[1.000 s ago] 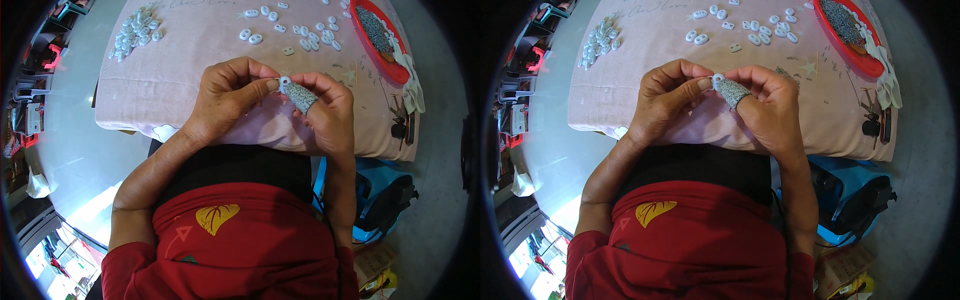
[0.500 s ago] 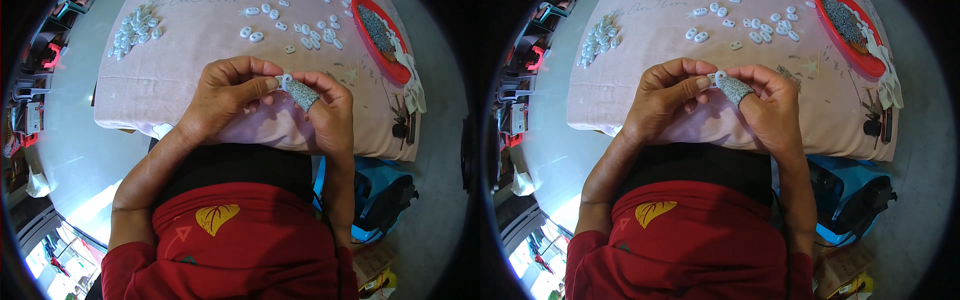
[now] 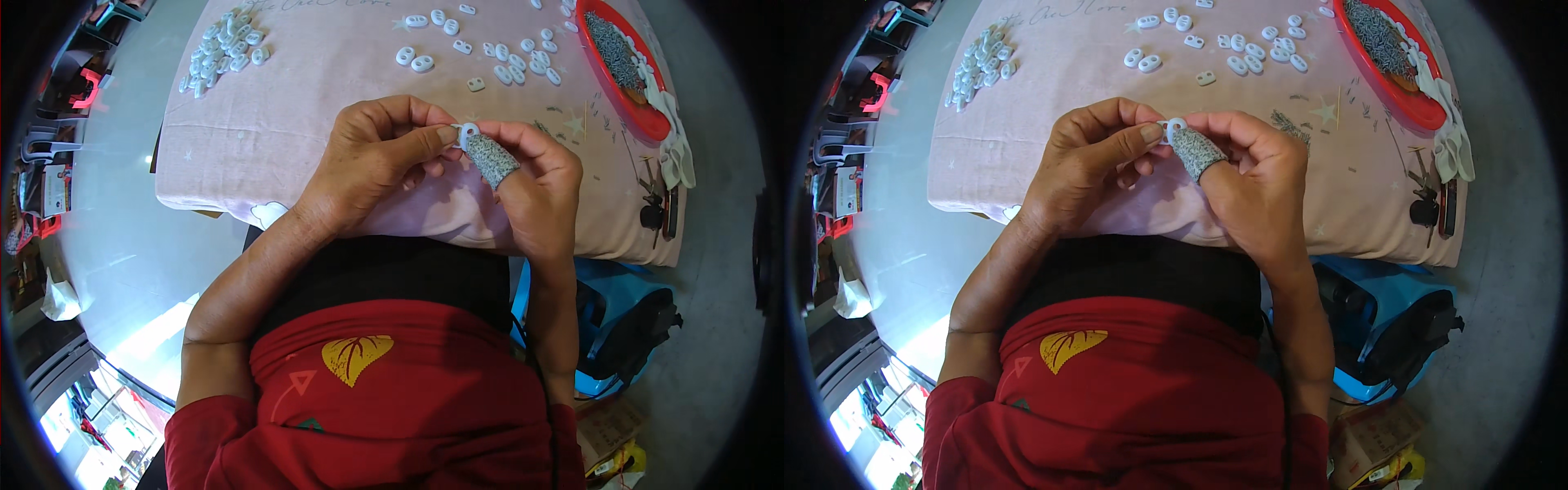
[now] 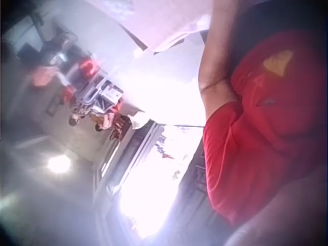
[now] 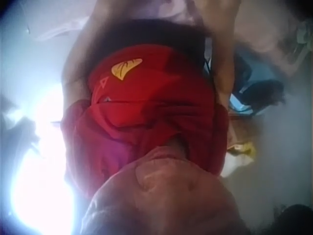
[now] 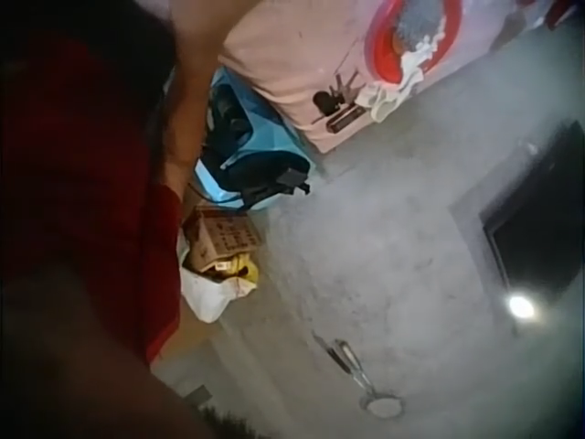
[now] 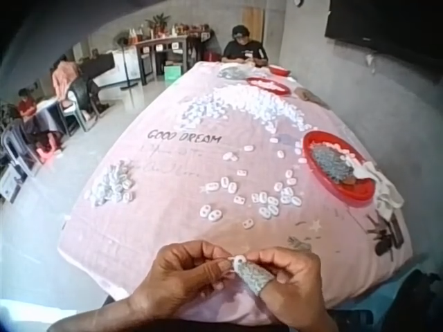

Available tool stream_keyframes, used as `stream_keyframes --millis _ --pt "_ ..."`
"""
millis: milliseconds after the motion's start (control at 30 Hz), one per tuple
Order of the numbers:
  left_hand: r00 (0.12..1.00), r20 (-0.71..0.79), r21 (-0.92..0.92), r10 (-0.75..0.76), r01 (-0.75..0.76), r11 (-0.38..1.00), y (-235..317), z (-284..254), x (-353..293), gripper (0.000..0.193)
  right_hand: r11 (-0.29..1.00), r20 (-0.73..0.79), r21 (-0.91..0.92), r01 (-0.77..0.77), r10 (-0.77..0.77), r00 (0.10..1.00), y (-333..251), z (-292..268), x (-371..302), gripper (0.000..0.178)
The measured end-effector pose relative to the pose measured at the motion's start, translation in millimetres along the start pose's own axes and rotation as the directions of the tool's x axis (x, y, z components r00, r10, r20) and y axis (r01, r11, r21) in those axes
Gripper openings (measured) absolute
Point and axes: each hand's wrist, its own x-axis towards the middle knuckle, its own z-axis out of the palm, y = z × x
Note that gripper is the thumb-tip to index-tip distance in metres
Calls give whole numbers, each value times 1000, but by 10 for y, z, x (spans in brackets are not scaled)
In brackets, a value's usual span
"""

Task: The person assembles plastic cord locks by inserting small springs and inner pieces into plastic housings by hand and using a wooden stick.

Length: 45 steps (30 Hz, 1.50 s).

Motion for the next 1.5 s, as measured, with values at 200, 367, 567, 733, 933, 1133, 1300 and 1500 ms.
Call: stream_keyframes --millis 200,367,567,733,933,1133,1300,1500 --pt "996 -52 -71 -67 63 995 39 60 -38 16 993 -7 -1 118 -118 993 8 68 -75 23" --pt "995 -50 -80 -83 79 994 32 61 -30 16 937 -32 -312 159 -178 984 94 27 -80 30" --pt "993 -80 -134 -85 73 988 0 98 -33 17 786 -29 -567 247 -319 947 13 114 -80 35" --pt "990 -138 -172 -14 -10 985 -47 136 -36 17 832 -39 -493 255 -314 949 31 69 -66 34" --pt "996 -86 -79 -1 -6 997 -19 127 -47 11 984 -5 -151 98 -100 995 2 -8 -69 29" --pt "995 -61 -22 79 -80 997 -123 78 -37 11 999 -36 -39 -10 9 999 10 1 -65 25" --pt "990 -78 -53 115 -120 991 -150 94 -44 11 998 -29 8 -58 58 998 -27 16 -67 26" --pt "988 -89 -30 124 -127 991 -102 118 -75 11 999 -11 12 -53 53 999 -56 -10 -63 23"
